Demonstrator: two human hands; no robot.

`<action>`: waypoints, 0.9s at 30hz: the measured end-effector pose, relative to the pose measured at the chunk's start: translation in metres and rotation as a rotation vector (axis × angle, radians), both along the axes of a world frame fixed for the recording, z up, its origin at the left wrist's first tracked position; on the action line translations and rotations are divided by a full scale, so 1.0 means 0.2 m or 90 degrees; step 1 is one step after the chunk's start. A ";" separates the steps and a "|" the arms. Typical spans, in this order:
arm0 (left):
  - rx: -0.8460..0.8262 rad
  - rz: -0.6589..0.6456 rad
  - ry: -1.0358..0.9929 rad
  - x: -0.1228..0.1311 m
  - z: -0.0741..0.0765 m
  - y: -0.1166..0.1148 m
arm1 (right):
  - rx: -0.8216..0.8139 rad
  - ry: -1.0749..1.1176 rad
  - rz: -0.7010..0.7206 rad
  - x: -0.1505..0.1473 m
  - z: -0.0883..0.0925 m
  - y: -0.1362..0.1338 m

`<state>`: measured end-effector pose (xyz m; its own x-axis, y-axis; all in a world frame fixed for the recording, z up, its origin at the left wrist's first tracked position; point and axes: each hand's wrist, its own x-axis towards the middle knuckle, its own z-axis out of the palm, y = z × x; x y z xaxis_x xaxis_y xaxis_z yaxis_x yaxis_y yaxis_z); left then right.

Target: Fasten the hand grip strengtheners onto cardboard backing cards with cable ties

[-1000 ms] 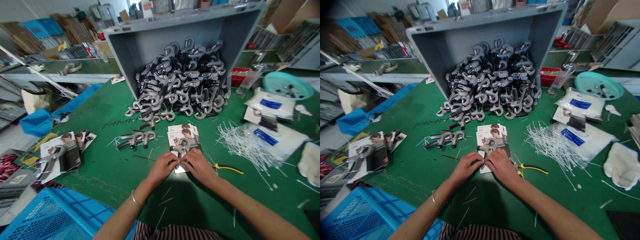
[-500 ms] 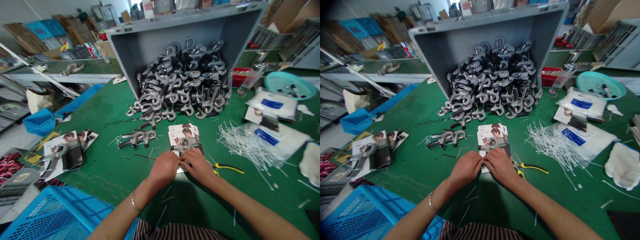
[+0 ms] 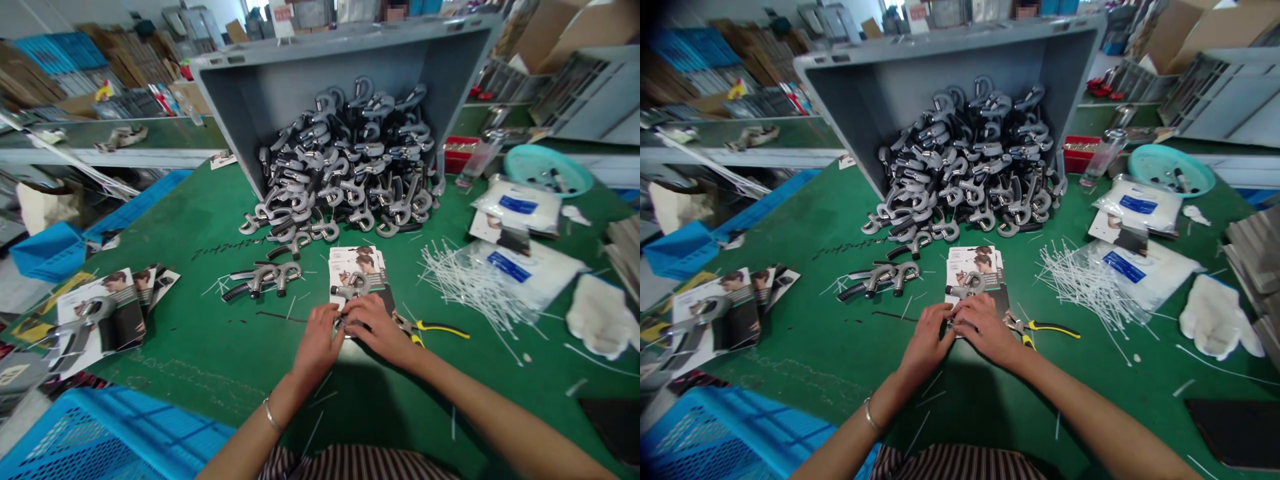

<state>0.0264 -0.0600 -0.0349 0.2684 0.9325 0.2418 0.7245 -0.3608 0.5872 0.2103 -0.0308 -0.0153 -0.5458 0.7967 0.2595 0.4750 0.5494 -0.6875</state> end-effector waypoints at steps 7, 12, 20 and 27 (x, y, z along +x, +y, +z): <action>-0.115 0.079 -0.066 -0.13 0.06 -0.01 | 0.061 -0.192 -0.124 0.32 0.01 -0.17; -0.402 0.167 -0.390 -0.29 0.19 0.00 | 0.020 -0.403 -0.200 0.66 -0.07 -0.33; -0.658 0.055 -0.686 -0.06 0.19 0.06 | -0.410 -0.151 -0.180 0.74 0.10 -0.22; -0.479 0.128 -0.589 0.00 0.15 0.02 | -0.461 -0.026 -0.124 0.61 0.20 -0.34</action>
<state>0.0268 -0.0562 -0.0045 0.1149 0.9276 -0.3556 -0.0766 0.3652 0.9278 0.3314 -0.0994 0.0237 -0.3756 0.8438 -0.3832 0.5505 -0.1295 -0.8247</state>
